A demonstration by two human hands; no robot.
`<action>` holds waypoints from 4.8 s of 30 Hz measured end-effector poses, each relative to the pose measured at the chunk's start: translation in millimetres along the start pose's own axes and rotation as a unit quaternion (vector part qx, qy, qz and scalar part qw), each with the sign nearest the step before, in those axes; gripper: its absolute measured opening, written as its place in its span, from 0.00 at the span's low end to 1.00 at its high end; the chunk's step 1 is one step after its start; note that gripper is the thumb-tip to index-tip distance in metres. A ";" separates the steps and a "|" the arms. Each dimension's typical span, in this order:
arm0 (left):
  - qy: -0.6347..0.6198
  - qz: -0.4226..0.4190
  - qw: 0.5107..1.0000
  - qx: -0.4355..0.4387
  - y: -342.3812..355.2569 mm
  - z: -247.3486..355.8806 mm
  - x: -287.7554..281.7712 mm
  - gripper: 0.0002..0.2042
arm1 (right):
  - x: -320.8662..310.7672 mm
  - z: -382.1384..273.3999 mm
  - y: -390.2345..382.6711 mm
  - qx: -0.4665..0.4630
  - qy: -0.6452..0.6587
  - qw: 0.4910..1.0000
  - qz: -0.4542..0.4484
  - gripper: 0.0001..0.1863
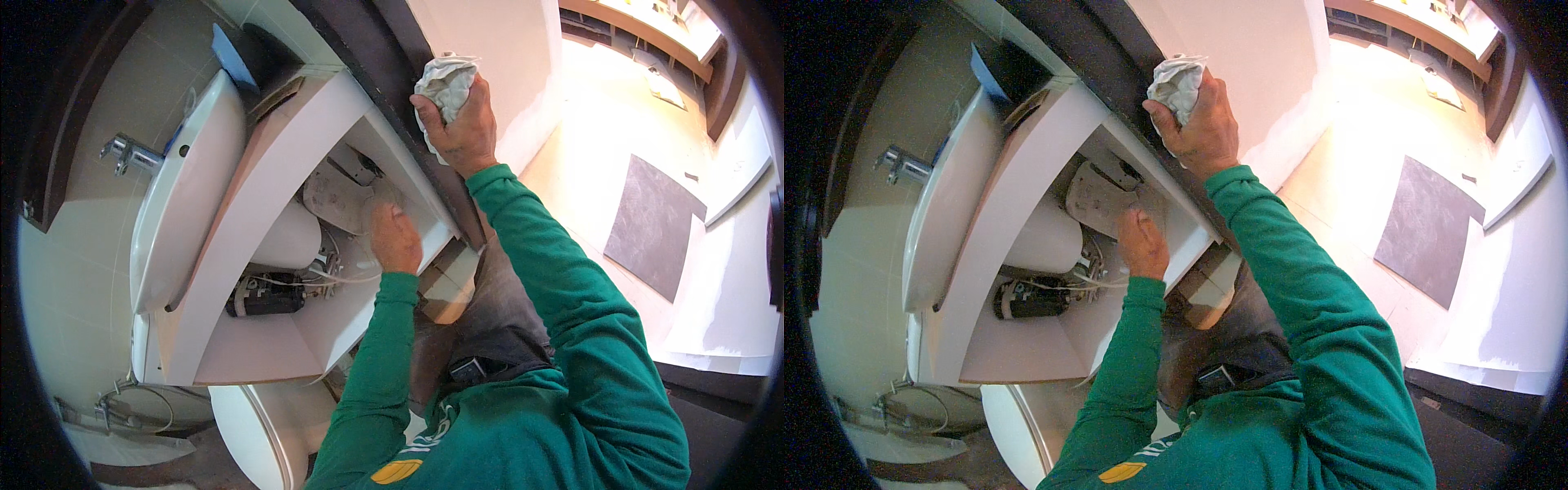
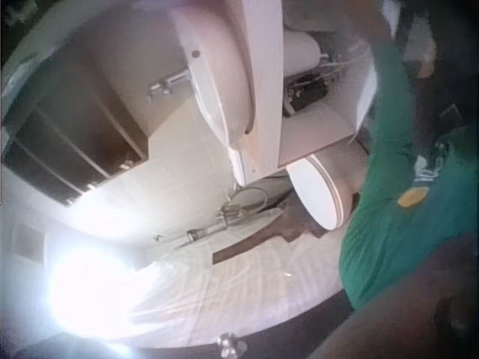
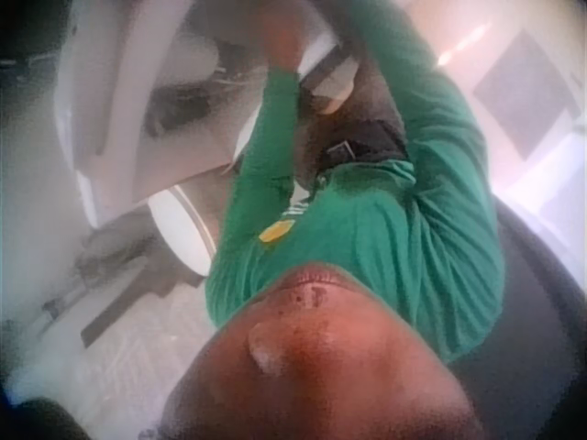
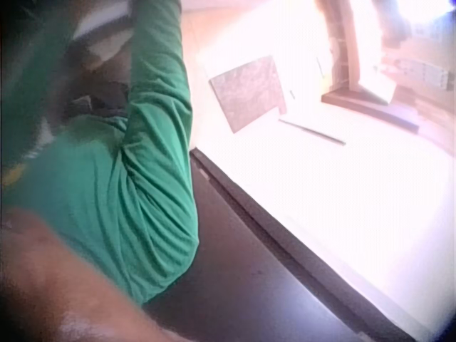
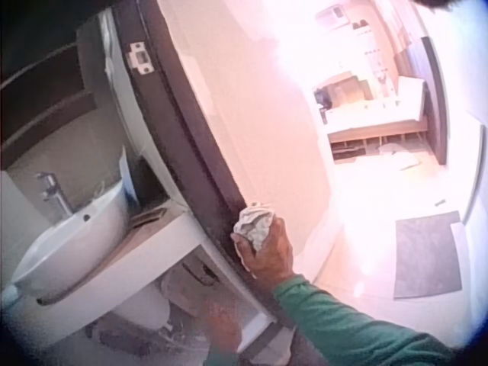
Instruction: The person kneels under a bathroom sink cabinet and wipes the interior edges with a cloth. They then measure and cut a thin strip of trim, apply it to the cabinet edge, and press it into place.
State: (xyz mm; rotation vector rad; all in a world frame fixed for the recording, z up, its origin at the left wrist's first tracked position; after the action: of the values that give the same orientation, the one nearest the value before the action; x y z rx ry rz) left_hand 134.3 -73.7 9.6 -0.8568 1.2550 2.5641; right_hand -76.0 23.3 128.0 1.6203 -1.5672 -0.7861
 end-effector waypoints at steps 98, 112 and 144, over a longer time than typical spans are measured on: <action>-0.459 0.159 0.870 -0.086 115.8 88.8 -7.7 0.14 | -14.9 9.0 -2.8 -0.031 0.018 0.999 0.016 0.43; -0.485 0.234 0.832 -0.138 105.4 76.3 -6.7 0.12 | -7.0 16.7 -6.2 0.004 0.006 1.000 0.023 0.44; -0.630 0.281 0.638 -0.341 79.7 97.3 -13.1 0.12 | 5.9 21.1 -5.8 0.069 0.046 0.995 -0.057 0.40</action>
State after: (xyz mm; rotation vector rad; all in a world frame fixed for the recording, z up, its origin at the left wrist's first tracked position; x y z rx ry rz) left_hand 73.6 -48.4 117.6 1.4291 0.0170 2.8489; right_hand -90.2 15.4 112.1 1.8329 -1.5033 -0.6627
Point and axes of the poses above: each hand's wrist, its own y-axis towards the middle knuckle, its own x-axis out of the palm, z = x × y, the point moved 8 cm from there along y, towards the middle knuckle, and after that the axes turned 7 degrees about -y, right-handed, at the moved point
